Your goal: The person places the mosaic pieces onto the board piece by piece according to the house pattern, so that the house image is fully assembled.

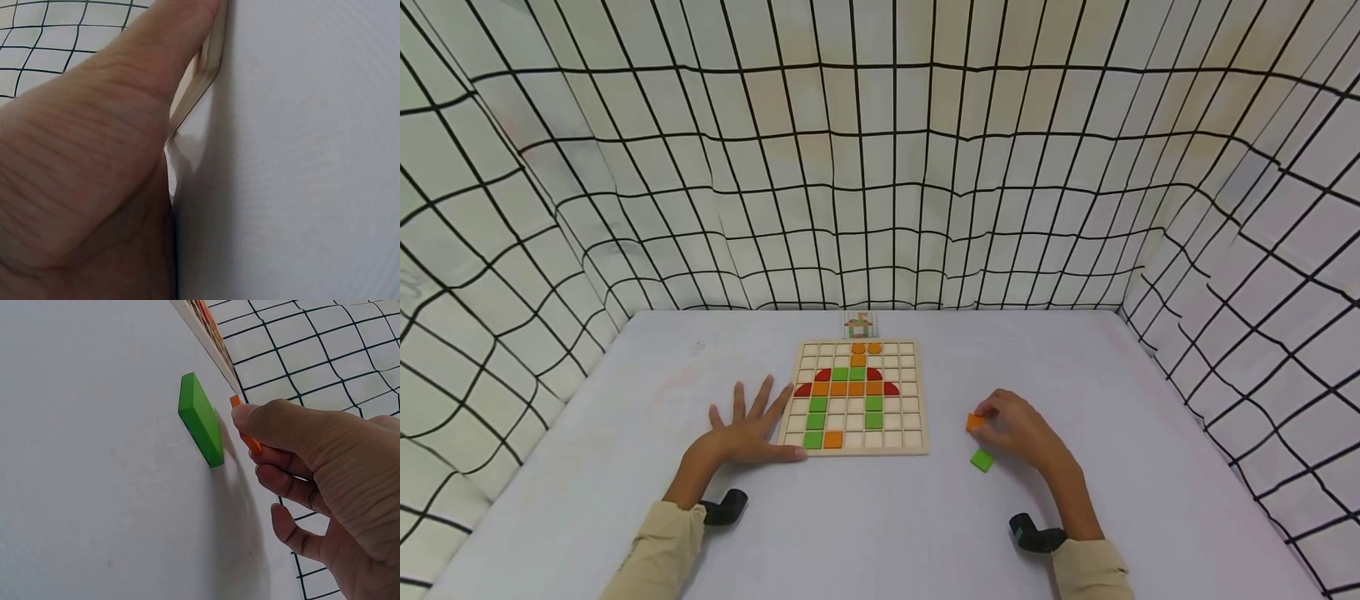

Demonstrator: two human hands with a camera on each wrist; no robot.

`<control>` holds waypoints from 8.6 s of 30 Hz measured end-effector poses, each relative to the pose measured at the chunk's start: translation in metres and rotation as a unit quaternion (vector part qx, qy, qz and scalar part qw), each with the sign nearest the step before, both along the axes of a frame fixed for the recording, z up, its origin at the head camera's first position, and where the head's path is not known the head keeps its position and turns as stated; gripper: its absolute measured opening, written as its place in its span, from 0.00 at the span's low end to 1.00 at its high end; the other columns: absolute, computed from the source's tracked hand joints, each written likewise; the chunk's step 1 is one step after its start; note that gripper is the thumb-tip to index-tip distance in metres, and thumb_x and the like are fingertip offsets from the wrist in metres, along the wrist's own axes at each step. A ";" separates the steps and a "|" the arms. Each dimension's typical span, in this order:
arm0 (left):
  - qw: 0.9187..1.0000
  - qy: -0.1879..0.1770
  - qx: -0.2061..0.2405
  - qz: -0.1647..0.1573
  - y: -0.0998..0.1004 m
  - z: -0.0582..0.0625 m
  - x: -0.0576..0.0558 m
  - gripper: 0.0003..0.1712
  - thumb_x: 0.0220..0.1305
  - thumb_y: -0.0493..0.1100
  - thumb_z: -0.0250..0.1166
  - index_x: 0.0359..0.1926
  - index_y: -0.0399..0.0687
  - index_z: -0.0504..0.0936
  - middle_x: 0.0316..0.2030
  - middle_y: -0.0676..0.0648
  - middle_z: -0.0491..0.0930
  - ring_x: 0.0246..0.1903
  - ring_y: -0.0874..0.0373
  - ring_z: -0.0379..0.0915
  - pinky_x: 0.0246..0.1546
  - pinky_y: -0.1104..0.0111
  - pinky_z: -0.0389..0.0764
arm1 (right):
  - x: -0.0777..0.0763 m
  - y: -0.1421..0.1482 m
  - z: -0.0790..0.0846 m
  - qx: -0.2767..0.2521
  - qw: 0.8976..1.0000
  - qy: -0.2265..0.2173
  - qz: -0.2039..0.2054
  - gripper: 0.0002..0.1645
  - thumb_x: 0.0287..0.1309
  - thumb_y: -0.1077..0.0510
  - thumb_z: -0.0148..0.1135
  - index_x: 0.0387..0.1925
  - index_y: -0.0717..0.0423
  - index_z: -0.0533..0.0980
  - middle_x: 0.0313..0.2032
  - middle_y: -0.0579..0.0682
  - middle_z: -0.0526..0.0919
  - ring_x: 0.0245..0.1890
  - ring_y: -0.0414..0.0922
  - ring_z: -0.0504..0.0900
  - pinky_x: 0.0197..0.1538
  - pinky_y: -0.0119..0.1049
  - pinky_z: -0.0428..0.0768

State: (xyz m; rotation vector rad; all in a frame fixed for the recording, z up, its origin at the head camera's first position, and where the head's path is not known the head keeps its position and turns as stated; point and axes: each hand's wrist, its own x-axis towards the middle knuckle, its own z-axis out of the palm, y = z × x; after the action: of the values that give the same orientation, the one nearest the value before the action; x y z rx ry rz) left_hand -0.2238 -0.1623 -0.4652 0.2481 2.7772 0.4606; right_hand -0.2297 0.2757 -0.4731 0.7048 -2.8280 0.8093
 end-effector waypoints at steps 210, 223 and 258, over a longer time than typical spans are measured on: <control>1.000 -0.007 0.002 0.006 -0.003 -0.009 -0.004 0.74 0.38 0.86 0.60 0.78 0.61 0.38 0.77 0.42 0.23 0.71 0.30 0.07 0.58 0.26 0.19 | -0.004 -0.106 0.015 0.022 0.992 -0.042 0.119 0.14 0.52 0.49 0.73 0.38 0.49 0.82 0.35 0.38 0.78 0.36 0.34 0.74 0.42 0.29 0.77; 1.000 -0.006 0.009 0.007 0.000 0.000 -0.002 0.72 0.40 0.82 0.64 0.78 0.58 0.41 0.77 0.39 0.27 0.72 0.28 0.12 0.58 0.25 0.21 | -0.007 -0.137 0.010 0.046 0.990 -0.037 0.125 0.15 0.52 0.47 0.73 0.38 0.49 0.83 0.37 0.38 0.78 0.37 0.34 0.72 0.42 0.28 0.77; 1.000 0.000 0.001 0.002 0.000 0.004 0.000 0.69 0.44 0.79 0.65 0.78 0.57 0.41 0.77 0.37 0.28 0.71 0.26 0.12 0.58 0.23 0.26 | -0.004 -0.137 0.005 0.067 0.990 -0.001 0.128 0.15 0.53 0.47 0.73 0.39 0.50 0.84 0.39 0.41 0.80 0.38 0.36 0.74 0.44 0.32 0.78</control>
State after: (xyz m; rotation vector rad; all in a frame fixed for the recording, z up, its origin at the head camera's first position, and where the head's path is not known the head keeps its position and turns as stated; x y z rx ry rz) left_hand -0.2237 -0.1624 -0.4608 0.2422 2.7783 0.4632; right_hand -0.2339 0.1383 -0.4678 1.1038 -2.8523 0.6558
